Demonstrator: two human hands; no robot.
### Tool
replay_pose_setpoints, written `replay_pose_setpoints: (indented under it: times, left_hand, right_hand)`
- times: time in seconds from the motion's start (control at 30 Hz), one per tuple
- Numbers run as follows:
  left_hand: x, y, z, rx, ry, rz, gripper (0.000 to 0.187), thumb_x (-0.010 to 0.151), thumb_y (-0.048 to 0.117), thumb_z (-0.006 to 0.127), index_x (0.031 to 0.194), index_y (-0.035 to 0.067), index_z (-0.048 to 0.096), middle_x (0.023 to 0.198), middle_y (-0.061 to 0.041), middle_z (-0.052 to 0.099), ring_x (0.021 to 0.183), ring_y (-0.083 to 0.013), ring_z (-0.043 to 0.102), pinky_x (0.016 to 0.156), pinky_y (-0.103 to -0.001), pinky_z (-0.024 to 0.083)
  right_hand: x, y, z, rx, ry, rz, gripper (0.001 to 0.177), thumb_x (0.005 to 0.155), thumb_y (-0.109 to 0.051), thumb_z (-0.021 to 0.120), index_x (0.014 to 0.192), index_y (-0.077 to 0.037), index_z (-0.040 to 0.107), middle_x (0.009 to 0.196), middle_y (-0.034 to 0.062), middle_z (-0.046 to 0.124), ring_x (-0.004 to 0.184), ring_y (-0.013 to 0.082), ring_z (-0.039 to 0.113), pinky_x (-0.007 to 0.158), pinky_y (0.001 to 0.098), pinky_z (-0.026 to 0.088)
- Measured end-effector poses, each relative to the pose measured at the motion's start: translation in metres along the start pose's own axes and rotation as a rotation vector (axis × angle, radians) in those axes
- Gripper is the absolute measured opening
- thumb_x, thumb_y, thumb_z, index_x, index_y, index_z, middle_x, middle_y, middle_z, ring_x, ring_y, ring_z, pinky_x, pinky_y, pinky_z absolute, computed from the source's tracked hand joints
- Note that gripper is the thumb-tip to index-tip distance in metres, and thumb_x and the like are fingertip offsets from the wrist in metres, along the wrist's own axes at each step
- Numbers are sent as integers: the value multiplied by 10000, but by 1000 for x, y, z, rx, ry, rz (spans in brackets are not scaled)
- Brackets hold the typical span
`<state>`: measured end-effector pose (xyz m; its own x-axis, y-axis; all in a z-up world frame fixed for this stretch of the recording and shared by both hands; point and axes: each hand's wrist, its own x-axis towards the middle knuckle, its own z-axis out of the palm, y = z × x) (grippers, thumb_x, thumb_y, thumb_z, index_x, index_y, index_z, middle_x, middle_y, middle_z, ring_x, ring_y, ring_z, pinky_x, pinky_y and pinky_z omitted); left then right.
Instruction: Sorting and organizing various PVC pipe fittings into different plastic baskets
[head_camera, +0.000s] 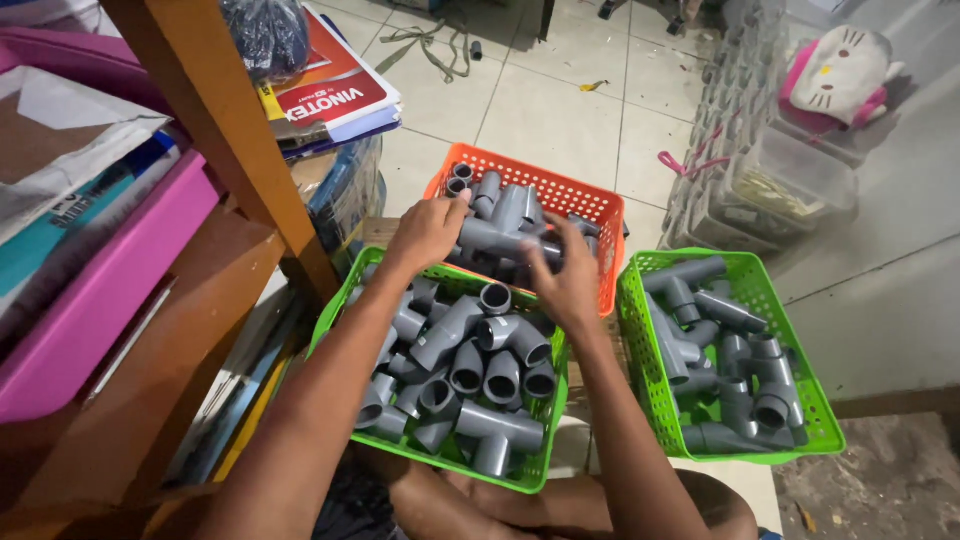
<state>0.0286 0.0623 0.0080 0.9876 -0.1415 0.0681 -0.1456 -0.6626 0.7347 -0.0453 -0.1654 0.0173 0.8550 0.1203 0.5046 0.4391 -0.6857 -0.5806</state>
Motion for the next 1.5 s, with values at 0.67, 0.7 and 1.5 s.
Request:
replay_pose_setpoints:
  times: [0.67,0.7,1.5]
  left_hand:
    - [-7,7,-1,-72,26,16,637,1056,539,337,969,70,758,937,-262,731,1069,-486,666,928,-604,498]
    - [-7,6,0,-71,26,16,637,1056,539,337,969,70,758,937,-262,731,1069,-486,666,928,-604,498]
    - [-44,45,-26,-166,2,123,511,928,551,645,1139,96,743,1109,-177,744,1114,-399,681,983,-525,528]
  right_hand:
    - [-5,11,6,15,26,-7,498,871,-416,817,1303,-197,703,826,113,702,884,351,666,856,445,517]
    - [-6,10,5,16,27,-7,498,871,-416,817,1303,-197,703,826,113,702,884,351,666,856,445,517]
    - [-7,11,5,59,141,-92,552,861,-136,747,1397,-193,624,1172,150,533,1009,391,633,802,417,585]
